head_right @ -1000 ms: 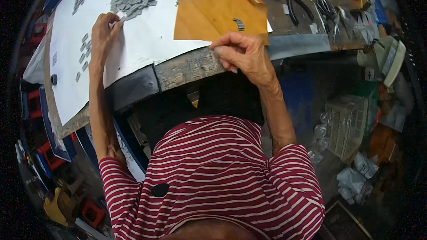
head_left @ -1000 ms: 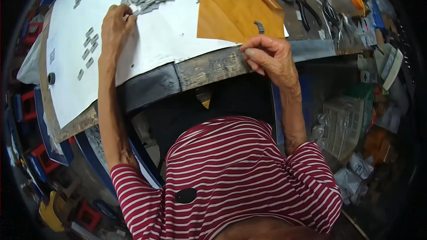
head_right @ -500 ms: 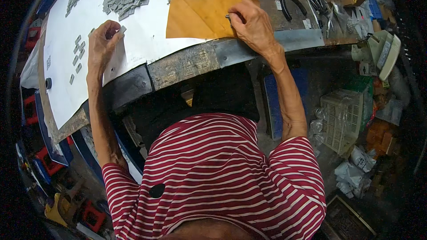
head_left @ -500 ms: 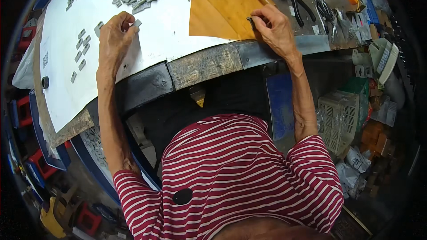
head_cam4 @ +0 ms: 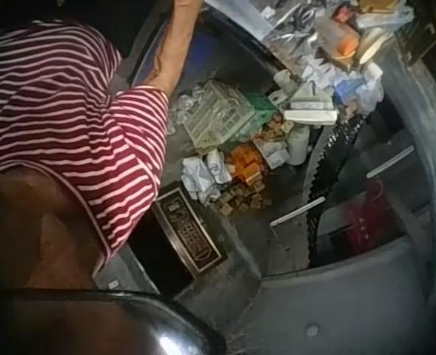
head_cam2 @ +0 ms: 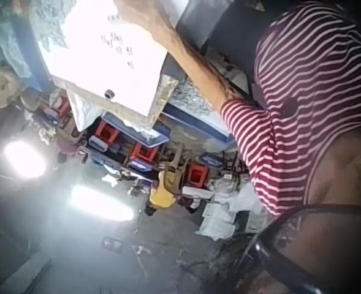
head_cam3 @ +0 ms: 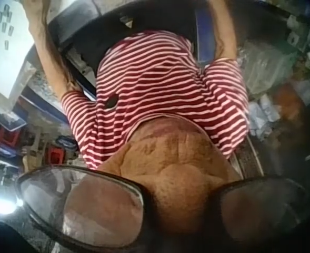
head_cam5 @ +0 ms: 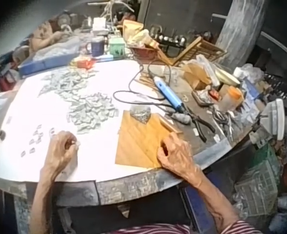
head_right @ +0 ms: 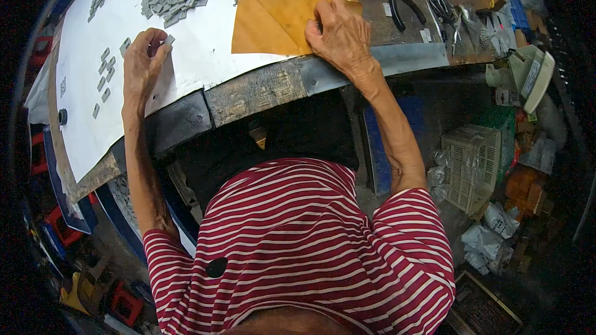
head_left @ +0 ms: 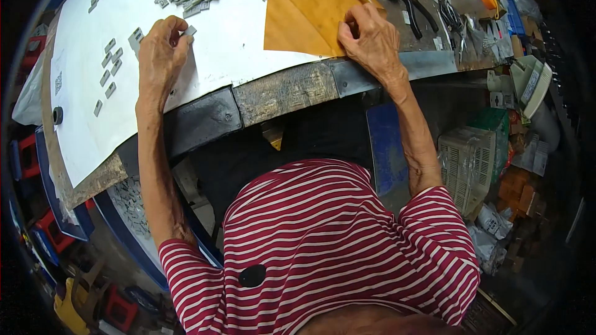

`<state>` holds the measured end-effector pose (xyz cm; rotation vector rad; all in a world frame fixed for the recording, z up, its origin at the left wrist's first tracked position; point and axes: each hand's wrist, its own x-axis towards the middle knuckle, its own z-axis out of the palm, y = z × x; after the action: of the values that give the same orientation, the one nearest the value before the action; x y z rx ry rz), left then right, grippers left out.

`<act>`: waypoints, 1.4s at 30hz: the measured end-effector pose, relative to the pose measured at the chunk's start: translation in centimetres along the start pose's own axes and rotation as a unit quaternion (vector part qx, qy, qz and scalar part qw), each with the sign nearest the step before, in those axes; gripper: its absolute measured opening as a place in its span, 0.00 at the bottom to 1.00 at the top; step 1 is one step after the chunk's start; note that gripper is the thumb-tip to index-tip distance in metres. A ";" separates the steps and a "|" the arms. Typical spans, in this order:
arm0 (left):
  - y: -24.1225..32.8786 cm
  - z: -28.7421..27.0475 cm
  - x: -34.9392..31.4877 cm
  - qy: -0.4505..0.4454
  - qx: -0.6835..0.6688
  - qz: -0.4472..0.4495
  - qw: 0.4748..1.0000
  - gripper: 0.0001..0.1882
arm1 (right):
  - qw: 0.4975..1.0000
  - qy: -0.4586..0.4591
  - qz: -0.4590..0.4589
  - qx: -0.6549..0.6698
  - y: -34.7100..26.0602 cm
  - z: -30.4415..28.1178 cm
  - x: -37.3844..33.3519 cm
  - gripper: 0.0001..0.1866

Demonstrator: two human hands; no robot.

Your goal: Inspecting and sorting small rectangular metal pieces at a workshop bench, occasionally rubbing them on a finishing pad.

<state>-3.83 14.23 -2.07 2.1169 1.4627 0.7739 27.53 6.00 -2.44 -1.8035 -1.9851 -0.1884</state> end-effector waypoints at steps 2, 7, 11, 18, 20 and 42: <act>0.1 0.0 -0.1 -0.004 0.017 0.001 1.000 0.07 | 1.000 0.003 0.013 -0.015 -0.5 0.1 0.1 0.08; -0.1 0.1 -0.1 0.004 0.018 0.004 1.000 0.07 | 0.999 0.010 0.026 -0.021 -0.7 0.0 0.2 0.06; 0.2 0.0 -0.2 0.004 0.017 -0.002 1.000 0.07 | 0.999 0.007 0.026 -0.022 -0.7 -0.1 0.1 0.06; -0.2 0.3 -0.3 0.004 0.019 0.009 1.000 0.07 | 0.984 -0.001 0.088 0.157 1.5 -0.9 -0.1 0.08; -0.3 0.3 -0.3 0.010 0.001 0.006 1.000 0.07 | 0.980 -0.007 0.090 0.176 2.6 -1.4 -0.2 0.08; -0.7 0.6 -0.4 0.019 -0.006 -0.021 1.000 0.07 | 0.982 -0.086 -0.164 0.031 2.5 -2.1 0.8 0.05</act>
<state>-4.00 14.08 -2.99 2.0662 1.5147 0.8091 30.45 6.24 -0.71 -1.4867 -2.3762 -0.0722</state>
